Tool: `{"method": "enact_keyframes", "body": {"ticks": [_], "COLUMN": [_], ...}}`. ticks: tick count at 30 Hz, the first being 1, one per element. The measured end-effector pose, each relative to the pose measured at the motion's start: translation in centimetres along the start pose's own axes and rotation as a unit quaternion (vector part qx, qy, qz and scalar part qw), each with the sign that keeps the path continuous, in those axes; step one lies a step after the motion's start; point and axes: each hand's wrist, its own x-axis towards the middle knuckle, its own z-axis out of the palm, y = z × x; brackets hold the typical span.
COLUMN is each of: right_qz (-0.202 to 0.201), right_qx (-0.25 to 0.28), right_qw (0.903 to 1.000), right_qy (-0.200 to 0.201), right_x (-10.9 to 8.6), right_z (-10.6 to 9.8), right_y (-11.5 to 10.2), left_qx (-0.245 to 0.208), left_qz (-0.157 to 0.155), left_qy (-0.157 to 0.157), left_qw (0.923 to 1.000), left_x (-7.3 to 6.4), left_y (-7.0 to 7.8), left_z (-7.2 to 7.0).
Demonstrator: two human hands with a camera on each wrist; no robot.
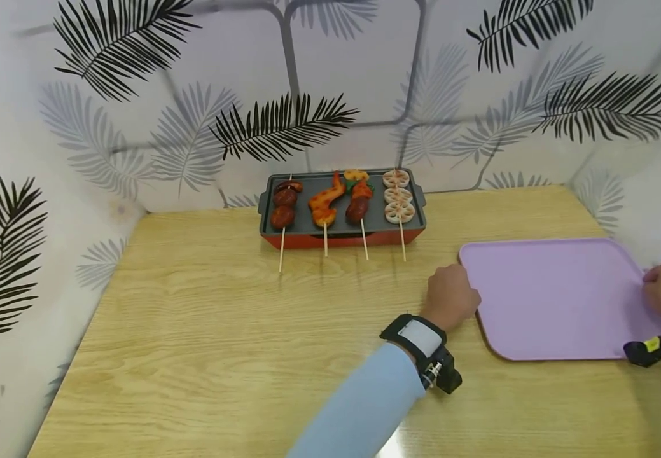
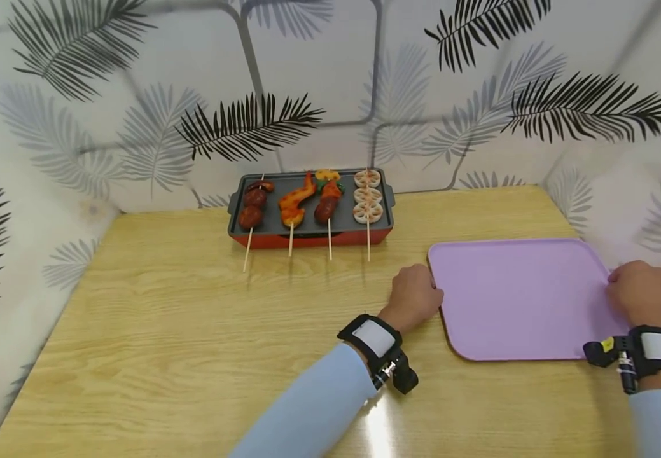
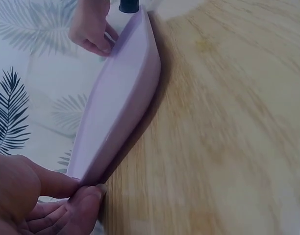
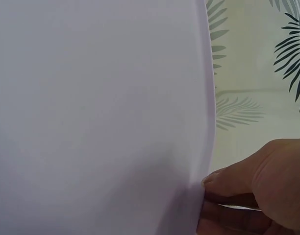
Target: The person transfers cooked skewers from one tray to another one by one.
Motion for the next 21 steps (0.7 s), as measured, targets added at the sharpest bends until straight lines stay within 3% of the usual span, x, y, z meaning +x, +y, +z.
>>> {"method": "enact_keyframes", "body": {"ticks": [8, 15, 21], "right_qz": [-0.014, 0.059, 0.005], "right_qx": [-0.002, -0.046, -0.038], "right_qw": [0.9995, 0.9970, 0.9992], "right_qy": [0.028, -0.020, -0.010], "right_x": [-0.5, -0.1, -0.8], "right_z": [0.8, 0.5, 0.7], "right_y": [-0.2, -2.1, -3.5], "left_qx": [-0.004, -0.035, -0.042], "left_qz": [0.000, 0.023, 0.033], "left_qy": [0.005, 0.028, 0.039], "left_qw": [1.0000, 0.9987, 0.9978], "left_x": [-0.9, -1.7, -2.2], "left_y": [-1.5, -2.9, -4.6], "left_z": [-0.6, -1.5, -2.2]}}
